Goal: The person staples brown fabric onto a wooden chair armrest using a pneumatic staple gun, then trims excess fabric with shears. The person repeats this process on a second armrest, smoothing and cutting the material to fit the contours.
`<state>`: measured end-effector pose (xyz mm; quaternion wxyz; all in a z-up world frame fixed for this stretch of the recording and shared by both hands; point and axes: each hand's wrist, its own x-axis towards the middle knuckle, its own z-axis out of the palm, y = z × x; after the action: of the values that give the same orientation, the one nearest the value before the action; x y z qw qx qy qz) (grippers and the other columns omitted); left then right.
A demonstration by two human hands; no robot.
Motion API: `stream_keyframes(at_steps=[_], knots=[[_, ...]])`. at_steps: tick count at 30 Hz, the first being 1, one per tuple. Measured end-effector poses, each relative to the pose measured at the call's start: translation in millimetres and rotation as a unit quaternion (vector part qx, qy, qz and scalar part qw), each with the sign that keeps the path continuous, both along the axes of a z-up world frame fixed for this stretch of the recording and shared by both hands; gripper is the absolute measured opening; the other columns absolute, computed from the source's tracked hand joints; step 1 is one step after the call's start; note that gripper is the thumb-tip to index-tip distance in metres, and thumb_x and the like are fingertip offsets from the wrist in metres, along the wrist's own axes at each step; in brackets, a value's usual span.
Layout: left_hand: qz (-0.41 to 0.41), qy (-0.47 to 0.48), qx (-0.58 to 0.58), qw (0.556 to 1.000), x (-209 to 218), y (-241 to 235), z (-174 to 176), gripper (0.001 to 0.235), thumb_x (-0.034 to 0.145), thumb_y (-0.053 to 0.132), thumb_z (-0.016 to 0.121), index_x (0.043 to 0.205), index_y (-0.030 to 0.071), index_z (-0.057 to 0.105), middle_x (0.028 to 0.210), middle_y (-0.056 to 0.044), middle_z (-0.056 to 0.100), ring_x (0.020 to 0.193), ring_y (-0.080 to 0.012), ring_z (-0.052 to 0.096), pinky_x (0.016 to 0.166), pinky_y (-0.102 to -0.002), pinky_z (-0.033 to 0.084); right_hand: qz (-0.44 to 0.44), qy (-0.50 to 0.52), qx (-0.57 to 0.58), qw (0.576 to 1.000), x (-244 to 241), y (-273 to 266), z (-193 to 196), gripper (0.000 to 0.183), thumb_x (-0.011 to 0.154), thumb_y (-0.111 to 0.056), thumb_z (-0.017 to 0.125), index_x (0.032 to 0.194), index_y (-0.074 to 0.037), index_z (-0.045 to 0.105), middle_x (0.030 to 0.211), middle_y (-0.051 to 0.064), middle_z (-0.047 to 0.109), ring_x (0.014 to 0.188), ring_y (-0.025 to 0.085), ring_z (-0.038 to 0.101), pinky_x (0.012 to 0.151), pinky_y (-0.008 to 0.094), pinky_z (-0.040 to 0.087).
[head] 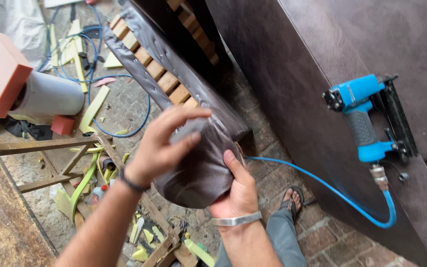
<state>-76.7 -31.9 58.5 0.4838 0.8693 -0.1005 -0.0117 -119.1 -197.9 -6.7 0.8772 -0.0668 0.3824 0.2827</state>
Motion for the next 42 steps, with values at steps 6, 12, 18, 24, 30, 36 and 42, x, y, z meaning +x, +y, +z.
stream_keyframes(at_steps=[6, 12, 18, 24, 30, 36, 42], knots=[[-0.168, 0.145, -0.04, 0.974, 54.3, 11.3, -49.2, 0.015, 0.097, 0.018, 0.067, 0.105, 0.008, 0.074, 0.105, -0.005, 0.074, 0.108, -0.0212, 0.068, 0.101, -0.037, 0.051, -0.056, -0.001, 0.167, 0.984, 1.9, 8.9, 25.6, 0.059, 0.088, -0.023, 0.07, 0.139, 0.001, 0.055, 0.135, 0.02, 0.064, 0.126, 0.036, 0.06, 0.114, 0.053, 0.041], [-0.165, 0.064, 0.019, 0.984, 57.0, 17.1, -63.2, 0.017, 0.101, 0.023, 0.066, 0.093, 0.011, 0.075, 0.096, 0.0, 0.075, 0.102, -0.0187, 0.067, 0.096, -0.037, 0.049, -0.063, -0.022, 0.069, 0.995, -3.7, 3.0, -14.6, 0.048, 0.089, -0.025, 0.069, 0.126, 0.005, 0.063, 0.125, 0.021, 0.069, 0.114, 0.036, 0.066, 0.104, 0.052, 0.048], [-0.082, 0.098, 0.038, 0.991, 44.3, 9.1, -54.8, 0.019, 0.1, 0.026, 0.065, 0.104, 0.01, 0.071, 0.107, -0.004, 0.074, 0.107, -0.0221, 0.068, 0.097, -0.035, 0.052, -0.016, -0.131, -0.196, 0.972, -11.2, 3.5, -54.1, 0.027, 0.098, -0.021, 0.067, 0.104, 0.006, 0.072, 0.103, 0.011, 0.075, 0.091, 0.02, 0.068, 0.085, 0.035, 0.055], [-0.029, 0.029, 0.201, 0.979, 4.4, -19.3, -23.0, 0.049, 0.103, 0.025, 0.057, 0.147, 0.005, 0.05, 0.154, -0.019, 0.05, 0.144, -0.0378, 0.046, 0.118, -0.044, 0.038, 0.052, -0.283, -0.316, 0.904, -17.2, -9.5, -71.1, 0.025, 0.103, -0.021, 0.068, 0.094, 0.002, 0.072, 0.085, -0.002, 0.063, 0.079, 0.006, 0.053, 0.071, 0.023, 0.044], [-0.013, 0.001, 0.298, 0.954, -5.7, -38.8, -12.1, 0.061, 0.099, 0.029, 0.059, 0.152, 0.003, 0.043, 0.158, -0.021, 0.043, 0.146, -0.0405, 0.04, 0.12, -0.046, 0.032, 0.11, -0.336, -0.301, 0.886, -11.7, -26.4, -60.5, 0.021, 0.101, -0.019, 0.067, 0.094, 0.001, 0.072, 0.081, -0.004, 0.065, 0.074, 0.005, 0.052, 0.066, 0.021, 0.042], [0.001, 0.0, 0.28, 0.96, -8.1, -38.7, -12.6, 0.063, 0.103, 0.031, 0.056, 0.156, 0.003, 0.039, 0.161, -0.021, 0.041, 0.15, -0.0391, 0.039, 0.123, -0.045, 0.032, 0.182, -0.395, -0.356, 0.827, 6.3, -45.3, -37.5, 0.018, 0.099, -0.017, 0.07, 0.096, 0.0, 0.071, 0.08, -0.004, 0.059, 0.073, 0.004, 0.048, 0.064, 0.02, 0.04], [-0.005, 0.006, 0.271, 0.963, -9.4, -37.2, -14.9, 0.054, 0.101, 0.029, 0.056, 0.15, 0.009, 0.049, 0.158, -0.019, 0.046, 0.149, -0.0388, 0.039, 0.121, -0.046, 0.032, 0.149, -0.502, -0.552, 0.649, 25.2, -38.5, -6.9, 0.032, 0.086, -0.02, 0.08, 0.105, 0.002, 0.067, 0.092, 0.007, 0.072, 0.083, 0.01, 0.068, 0.072, 0.022, 0.053]])
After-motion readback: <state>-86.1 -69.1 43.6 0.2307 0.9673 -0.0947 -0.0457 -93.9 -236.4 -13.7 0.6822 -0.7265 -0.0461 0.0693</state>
